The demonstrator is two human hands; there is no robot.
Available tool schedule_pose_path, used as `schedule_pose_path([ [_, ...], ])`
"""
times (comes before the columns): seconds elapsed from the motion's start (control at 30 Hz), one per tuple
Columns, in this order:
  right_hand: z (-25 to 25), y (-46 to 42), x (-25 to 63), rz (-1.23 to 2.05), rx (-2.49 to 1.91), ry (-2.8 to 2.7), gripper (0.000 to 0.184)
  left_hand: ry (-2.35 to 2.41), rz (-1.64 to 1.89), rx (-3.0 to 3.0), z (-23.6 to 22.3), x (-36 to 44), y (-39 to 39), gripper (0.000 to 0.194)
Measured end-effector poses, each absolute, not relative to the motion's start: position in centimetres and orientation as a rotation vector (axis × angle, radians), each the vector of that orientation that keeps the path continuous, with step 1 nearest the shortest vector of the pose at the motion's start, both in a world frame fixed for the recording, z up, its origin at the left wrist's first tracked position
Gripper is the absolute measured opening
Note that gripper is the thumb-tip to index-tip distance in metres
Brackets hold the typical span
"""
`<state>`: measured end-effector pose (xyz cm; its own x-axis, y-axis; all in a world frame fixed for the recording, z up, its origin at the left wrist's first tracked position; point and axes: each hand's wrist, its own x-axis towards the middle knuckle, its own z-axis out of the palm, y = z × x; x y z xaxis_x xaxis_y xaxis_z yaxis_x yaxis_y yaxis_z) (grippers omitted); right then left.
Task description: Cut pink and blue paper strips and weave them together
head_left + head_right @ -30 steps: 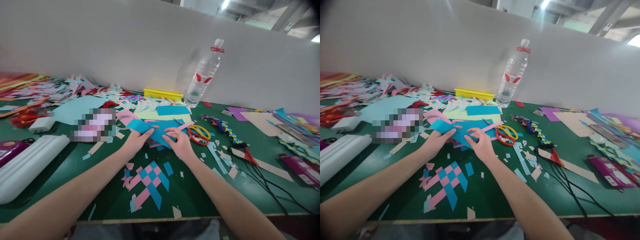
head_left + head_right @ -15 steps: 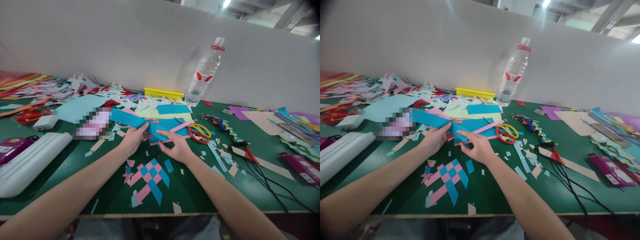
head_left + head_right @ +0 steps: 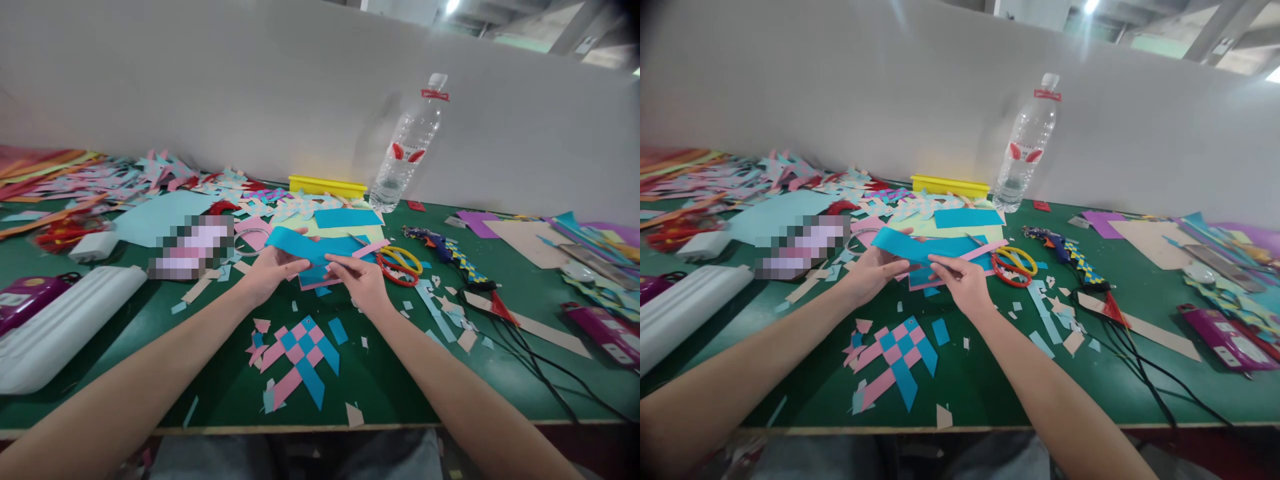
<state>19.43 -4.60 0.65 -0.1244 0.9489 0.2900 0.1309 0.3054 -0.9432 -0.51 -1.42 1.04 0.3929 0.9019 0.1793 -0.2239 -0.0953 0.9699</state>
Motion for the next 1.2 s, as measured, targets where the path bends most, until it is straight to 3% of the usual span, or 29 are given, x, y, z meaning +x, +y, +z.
schedule_pose_path([
  [0.2, 0.5, -3.8, 19.9, 1.164, -1.025, -1.356, 0.036, 0.818, 1.083, 1.576, 1.0, -0.5, -1.6, 0.074],
  [0.5, -0.4, -2.9, 20.0, 1.452, -0.955, -1.155, 0.032, 0.940, 1.091, 1.683, 0.6, -0.9, -1.0, 0.051],
  [1.2, -0.4, -3.0, 20.3, 1.306, -0.975, -1.268, 0.028, 0.842, 1.066, 1.573, 0.8, -1.1, -1.1, 0.058],
])
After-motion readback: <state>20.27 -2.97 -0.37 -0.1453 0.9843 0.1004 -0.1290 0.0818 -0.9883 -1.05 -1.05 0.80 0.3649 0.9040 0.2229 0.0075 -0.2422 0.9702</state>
